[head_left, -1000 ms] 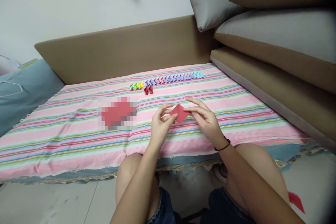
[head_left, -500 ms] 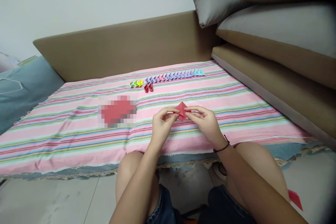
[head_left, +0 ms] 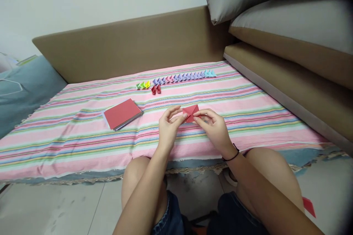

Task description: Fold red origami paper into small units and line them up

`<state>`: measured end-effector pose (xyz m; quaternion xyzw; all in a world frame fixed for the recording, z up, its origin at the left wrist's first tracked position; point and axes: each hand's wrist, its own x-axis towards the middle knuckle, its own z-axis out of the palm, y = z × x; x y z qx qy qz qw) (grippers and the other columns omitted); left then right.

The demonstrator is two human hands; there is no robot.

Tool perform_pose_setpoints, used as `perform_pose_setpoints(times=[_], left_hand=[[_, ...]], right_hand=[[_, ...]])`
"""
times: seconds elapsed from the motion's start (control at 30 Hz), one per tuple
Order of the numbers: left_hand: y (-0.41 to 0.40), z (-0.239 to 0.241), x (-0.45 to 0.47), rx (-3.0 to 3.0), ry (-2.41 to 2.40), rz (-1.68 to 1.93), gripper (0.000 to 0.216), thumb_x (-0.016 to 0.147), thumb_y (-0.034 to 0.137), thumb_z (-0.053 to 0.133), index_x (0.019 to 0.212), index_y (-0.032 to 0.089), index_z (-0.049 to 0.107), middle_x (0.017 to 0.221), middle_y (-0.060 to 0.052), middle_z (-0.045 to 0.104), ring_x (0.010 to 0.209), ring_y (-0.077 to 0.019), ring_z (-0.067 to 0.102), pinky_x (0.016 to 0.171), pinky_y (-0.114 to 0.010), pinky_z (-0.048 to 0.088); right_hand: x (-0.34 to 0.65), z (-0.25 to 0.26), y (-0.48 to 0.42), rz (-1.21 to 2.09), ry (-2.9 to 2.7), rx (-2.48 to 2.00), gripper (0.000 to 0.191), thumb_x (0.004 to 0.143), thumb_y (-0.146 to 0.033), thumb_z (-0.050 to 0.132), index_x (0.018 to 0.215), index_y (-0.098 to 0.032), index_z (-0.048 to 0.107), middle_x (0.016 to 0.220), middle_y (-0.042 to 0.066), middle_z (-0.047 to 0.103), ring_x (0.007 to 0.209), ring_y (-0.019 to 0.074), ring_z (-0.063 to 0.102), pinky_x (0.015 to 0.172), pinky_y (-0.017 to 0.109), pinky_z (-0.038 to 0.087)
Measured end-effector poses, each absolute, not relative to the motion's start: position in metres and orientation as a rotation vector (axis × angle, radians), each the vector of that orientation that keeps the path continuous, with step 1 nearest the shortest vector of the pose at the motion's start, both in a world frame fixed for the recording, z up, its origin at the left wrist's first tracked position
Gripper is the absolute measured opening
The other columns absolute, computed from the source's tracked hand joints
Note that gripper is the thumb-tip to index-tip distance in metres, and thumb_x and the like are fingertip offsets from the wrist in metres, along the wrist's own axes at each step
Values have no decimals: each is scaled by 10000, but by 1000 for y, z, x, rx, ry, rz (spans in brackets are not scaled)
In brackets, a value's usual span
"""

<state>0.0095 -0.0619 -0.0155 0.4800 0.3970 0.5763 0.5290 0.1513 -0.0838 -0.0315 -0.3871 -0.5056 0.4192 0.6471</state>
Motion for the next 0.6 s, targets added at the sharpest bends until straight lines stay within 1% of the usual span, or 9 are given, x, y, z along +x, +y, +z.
perform_pose_setpoints(times=[0.1, 0.2, 0.27, 0.33, 0.4, 0.47, 0.5, 0.6], left_hand=[[-62, -18, 11, 1056, 913, 1287, 348, 643, 330, 769, 923, 148, 672, 889, -64, 705, 789, -159, 669, 735, -298, 550], [-62, -18, 12, 1043, 895, 1276, 313, 630, 315, 778, 880, 154, 681, 834, -42, 710, 758, -151, 665, 735, -300, 551], [-62, -17, 11, 1086, 922, 1302, 313, 625, 310, 781, 882, 157, 689, 833, -44, 714, 766, -155, 665, 732, -291, 546], [-62, -15, 8, 1191, 959, 1316, 301, 644, 316, 767, 891, 157, 704, 864, -60, 718, 791, -170, 664, 742, -297, 540], [-61, -13, 5, 1351, 989, 1297, 277, 672, 320, 745, 899, 164, 719, 906, -75, 721, 818, -190, 661, 752, -312, 536], [-62, -12, 3, 1497, 1002, 1254, 253, 697, 320, 725, 905, 176, 728, 941, -83, 718, 841, -206, 656, 738, -318, 536], [-62, -11, 3, 1544, 1002, 1238, 248, 701, 317, 722, 907, 179, 730, 947, -84, 715, 840, -208, 653, 721, -312, 535], [-65, -11, 6, 1529, 990, 1249, 288, 681, 293, 740, 943, 176, 716, 891, -72, 708, 738, -171, 641, 653, -281, 523]], right_hand=[[148, -35, -83, 943, -1147, -865, 107, 760, -264, 663, 779, -187, 592, 861, 9, 534, 828, 145, 601, 735, 284, 551], [145, -37, -83, 976, -1099, -867, 214, 743, -269, 678, 762, -211, 473, 805, -18, 512, 816, 141, 603, 734, 279, 535], [145, -36, -83, 1008, -1075, -876, 310, 705, -264, 716, 837, -233, 437, 872, -16, 529, 863, 148, 614, 772, 295, 529], [148, -33, -83, 1030, -1107, -901, 431, 669, -259, 751, 975, -255, 447, 1015, 13, 541, 956, 165, 607, 842, 321, 513], [153, -28, -83, 1050, -1177, -918, 510, 689, -270, 741, 1115, -273, 461, 1134, 46, 531, 1032, 178, 583, 895, 338, 491], [159, -25, -83, 1073, -1230, -895, 472, 749, -283, 691, 1176, -280, 487, 1159, 56, 546, 1016, 175, 590, 894, 341, 492], [161, -23, -82, 1079, -1247, -876, 423, 773, -285, 668, 1168, -279, 514, 1150, 54, 561, 980, 171, 603, 877, 340, 500], [164, -23, -81, 1046, -1270, -850, 223, 792, -273, 651, 1011, -243, 619, 1053, 38, 614, 888, 161, 627, 822, 320, 518]])
